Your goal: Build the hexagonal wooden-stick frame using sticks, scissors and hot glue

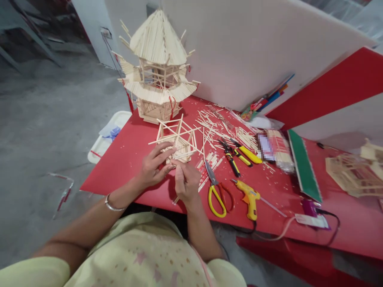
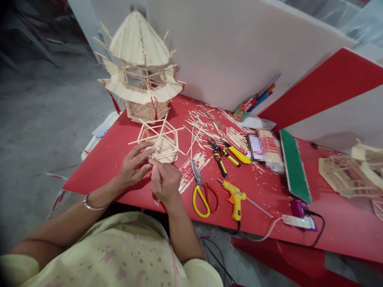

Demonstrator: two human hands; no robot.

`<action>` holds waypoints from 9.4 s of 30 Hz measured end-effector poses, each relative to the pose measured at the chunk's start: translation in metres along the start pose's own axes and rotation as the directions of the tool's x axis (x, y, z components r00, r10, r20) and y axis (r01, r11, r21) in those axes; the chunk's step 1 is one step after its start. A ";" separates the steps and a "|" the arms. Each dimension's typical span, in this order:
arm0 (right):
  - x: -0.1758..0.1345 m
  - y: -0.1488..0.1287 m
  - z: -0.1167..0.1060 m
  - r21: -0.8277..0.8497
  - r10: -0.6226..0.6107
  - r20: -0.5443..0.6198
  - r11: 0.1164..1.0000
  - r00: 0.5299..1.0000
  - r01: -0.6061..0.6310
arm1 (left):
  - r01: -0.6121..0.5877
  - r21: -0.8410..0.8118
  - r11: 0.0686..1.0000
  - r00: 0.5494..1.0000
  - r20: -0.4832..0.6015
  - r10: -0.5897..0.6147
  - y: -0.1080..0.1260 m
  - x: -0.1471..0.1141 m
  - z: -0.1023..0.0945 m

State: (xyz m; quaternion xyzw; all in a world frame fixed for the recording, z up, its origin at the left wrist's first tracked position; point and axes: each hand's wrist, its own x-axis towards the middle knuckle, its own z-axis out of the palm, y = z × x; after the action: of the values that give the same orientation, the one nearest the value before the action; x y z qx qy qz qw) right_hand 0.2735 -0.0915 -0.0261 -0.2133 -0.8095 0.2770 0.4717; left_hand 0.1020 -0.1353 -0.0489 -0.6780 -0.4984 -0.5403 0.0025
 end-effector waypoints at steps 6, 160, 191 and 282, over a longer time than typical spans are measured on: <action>0.000 -0.002 -0.001 -0.034 0.036 0.015 0.999 0.999 -0.036 | 0.009 0.008 1.000 1.000 0.010 -0.009 0.002 0.003 -0.001; -0.004 -0.003 0.001 -0.010 0.057 -0.003 0.998 0.998 -0.057 | 0.036 0.041 0.999 0.999 0.029 -0.037 0.003 0.004 -0.002; -0.006 -0.001 0.002 0.001 0.036 -0.014 0.999 0.999 -0.036 | 0.021 0.021 1.000 0.999 0.027 -0.021 0.003 0.005 -0.002; -0.015 0.006 0.011 -0.091 0.043 -0.061 0.995 0.997 -0.049 | 0.018 0.049 0.999 0.982 -0.188 -0.008 0.009 -0.004 -0.004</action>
State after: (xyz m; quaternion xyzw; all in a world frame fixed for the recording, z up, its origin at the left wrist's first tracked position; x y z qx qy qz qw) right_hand 0.2717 -0.0985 -0.0441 -0.2615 -0.8021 0.2435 0.4786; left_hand 0.1054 -0.1444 -0.0455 -0.6204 -0.5137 -0.5892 0.0629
